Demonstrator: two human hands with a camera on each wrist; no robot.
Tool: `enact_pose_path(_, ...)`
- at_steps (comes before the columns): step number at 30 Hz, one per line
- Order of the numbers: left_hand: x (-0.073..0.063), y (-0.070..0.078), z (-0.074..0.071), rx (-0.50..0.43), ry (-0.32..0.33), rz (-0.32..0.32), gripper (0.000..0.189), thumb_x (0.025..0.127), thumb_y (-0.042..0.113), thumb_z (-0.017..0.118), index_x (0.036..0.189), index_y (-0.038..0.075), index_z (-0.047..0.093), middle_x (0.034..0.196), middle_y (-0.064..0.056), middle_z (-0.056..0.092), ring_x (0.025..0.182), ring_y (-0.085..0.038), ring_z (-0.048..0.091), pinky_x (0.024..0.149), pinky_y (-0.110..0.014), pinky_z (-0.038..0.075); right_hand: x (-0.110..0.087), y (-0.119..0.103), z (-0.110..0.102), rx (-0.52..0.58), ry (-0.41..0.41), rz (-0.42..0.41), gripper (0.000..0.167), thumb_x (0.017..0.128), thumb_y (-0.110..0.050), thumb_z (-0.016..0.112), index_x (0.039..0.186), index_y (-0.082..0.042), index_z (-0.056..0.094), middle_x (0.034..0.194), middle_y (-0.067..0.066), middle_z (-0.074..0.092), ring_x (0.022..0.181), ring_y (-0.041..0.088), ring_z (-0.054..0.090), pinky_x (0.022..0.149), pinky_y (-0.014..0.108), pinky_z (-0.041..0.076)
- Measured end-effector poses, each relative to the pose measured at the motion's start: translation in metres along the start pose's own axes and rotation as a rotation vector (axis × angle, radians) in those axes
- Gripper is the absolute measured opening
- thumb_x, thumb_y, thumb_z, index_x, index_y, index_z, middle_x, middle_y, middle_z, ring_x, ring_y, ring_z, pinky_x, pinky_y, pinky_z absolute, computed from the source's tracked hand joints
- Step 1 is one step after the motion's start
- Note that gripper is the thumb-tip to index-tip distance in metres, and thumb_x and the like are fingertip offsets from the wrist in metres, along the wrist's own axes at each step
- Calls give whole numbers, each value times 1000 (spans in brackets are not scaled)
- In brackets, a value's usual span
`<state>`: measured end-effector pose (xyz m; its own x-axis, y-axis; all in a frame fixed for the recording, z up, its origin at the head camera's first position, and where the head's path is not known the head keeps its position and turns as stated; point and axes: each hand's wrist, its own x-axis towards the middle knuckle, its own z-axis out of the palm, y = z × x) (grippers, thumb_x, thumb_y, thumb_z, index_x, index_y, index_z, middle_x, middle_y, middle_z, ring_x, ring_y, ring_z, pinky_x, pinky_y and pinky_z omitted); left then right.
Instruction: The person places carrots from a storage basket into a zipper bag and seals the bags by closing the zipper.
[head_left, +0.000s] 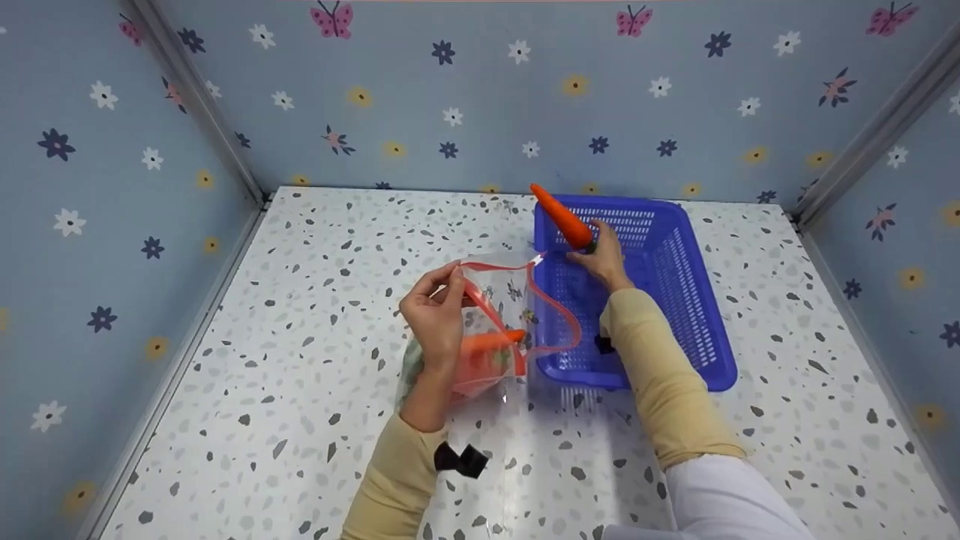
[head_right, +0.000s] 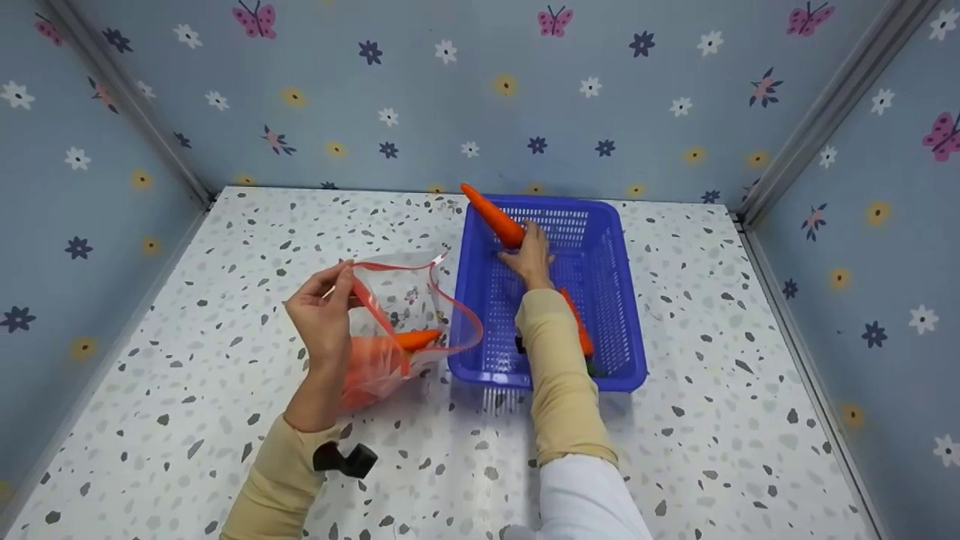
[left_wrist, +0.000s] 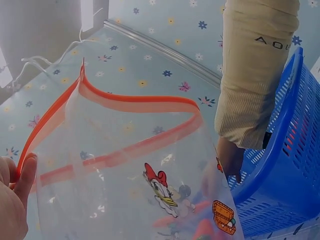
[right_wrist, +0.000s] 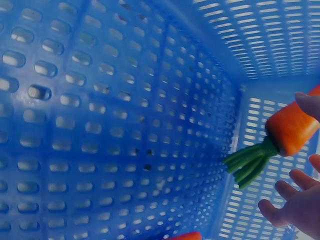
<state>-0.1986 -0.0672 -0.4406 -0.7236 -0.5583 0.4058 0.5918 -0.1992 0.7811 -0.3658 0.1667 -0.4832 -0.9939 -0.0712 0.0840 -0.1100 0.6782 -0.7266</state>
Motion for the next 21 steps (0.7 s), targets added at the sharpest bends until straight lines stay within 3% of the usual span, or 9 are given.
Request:
enact_pose_path(1, 0, -6, -2, 0, 7, -11, 14, 80, 4, 64, 91, -5, 67, 71, -16, 56, 50, -23, 59, 44, -34, 52, 1, 1, 2, -5, -7, 6, 73, 74, -15, 72, 132, -1, 31, 132, 21, 36, 121, 33, 33, 100, 49, 25)
enact_pose_path(5, -1, 18, 5, 32, 22, -40, 14, 80, -1, 61, 90, -11, 64, 69, -13, 56, 50, -20, 59, 45, -32, 52, 5, 1, 6, -7, -20, 28, 74, 74, -17, 72, 134, -3, 30, 131, 21, 36, 121, 33, 33, 98, 54, 23)
enact_pose_path(8, -5, 48, 16, 28, 15, -61, 13, 79, -7, 58, 88, -16, 62, 68, -12, 56, 50, -16, 58, 45, -28, 52, 7, 1, 4, -12, -35, 41, 76, 74, -18, 71, 135, -4, 27, 132, 22, 34, 121, 34, 33, 98, 55, 20)
enact_pose_path(11, -6, 33, 13, 25, -6, -37, 12, 80, -3, 60, 88, -10, 65, 69, -14, 56, 49, -18, 58, 44, -28, 51, 9, 4, 1, -18, -58, 43, 78, 75, -17, 71, 136, -4, 24, 132, 23, 33, 121, 36, 33, 99, 56, 18)
enact_pose_path(13, -6, 32, 13, 40, -6, -34, 12, 80, -2, 60, 88, -9, 65, 69, -13, 56, 49, -18, 58, 44, -28, 52, 9, 5, 0, -17, -73, 37, 79, 75, -15, 71, 137, -3, 23, 133, 24, 33, 121, 36, 32, 101, 54, 18)
enact_pose_path(18, -7, 49, 17, 65, 12, -72, 14, 80, -7, 57, 89, -16, 62, 68, -13, 55, 49, -16, 58, 45, -30, 52, 13, 7, 4, 18, -107, 13, 77, 76, -10, 69, 137, 1, 22, 132, 27, 33, 120, 37, 33, 104, 45, 21)
enact_pose_path(21, -6, 45, 14, 58, 5, -73, 14, 80, -7, 57, 90, -15, 62, 68, -13, 56, 50, -17, 58, 45, -28, 52, 18, 13, 8, 68, -123, -8, 72, 78, -10, 67, 136, 0, 25, 130, 25, 37, 119, 35, 37, 104, 44, 24)
